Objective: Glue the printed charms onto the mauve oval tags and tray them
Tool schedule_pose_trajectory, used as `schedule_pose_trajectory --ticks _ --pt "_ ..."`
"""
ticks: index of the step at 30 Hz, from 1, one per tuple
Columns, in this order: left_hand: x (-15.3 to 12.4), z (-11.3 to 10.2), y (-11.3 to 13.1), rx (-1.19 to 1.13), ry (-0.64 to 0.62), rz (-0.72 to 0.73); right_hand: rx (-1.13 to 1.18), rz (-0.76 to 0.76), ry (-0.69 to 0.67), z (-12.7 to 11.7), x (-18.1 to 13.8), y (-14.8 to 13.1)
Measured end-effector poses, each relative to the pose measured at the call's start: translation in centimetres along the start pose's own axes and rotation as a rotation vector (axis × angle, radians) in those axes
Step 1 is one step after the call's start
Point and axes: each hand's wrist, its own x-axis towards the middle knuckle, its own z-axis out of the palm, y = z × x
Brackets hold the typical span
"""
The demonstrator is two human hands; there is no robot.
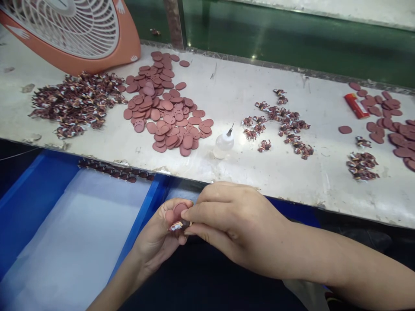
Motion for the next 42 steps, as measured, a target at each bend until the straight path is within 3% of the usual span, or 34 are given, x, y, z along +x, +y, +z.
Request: schedule_pose_trajectory --ticks 14,20,25,27,31,33,42 --pt "0.1 -0.2 0.1 0.014 0.063 -0.034 -0.011 0.001 -0.025 0.1 0.5 0.5" --pt "0.3 -0.1 0.4 -0.002 0.029 -0.016 -0.004 0.027 -0.009 -0.2 0.7 0.3" --pt "0.7 -0.7 0.8 0.054 -0.075 0.022 -0.011 -0.006 0.073 0.0 0.9 0.5" --pt "0.7 -0.9 0.9 0.104 -0.011 0.121 -0.093 -0.028 0.150 0.7 1.0 0.8" --pt "0.0 -0.6 0.7 0.259 0.334 0.482 -0.448 -0.105 0.342 3.2 1.4 1.6" --pt "-0.3 -0.6 0.5 0.348 0.423 0.593 -0.578 -0.166 0.421 4.5 1.8 1.9" --pt "-0.4 -1.2 0.6 0.363 0.545 0.627 -0.591 -0.218 0.454 7.8 4.0 2.3"
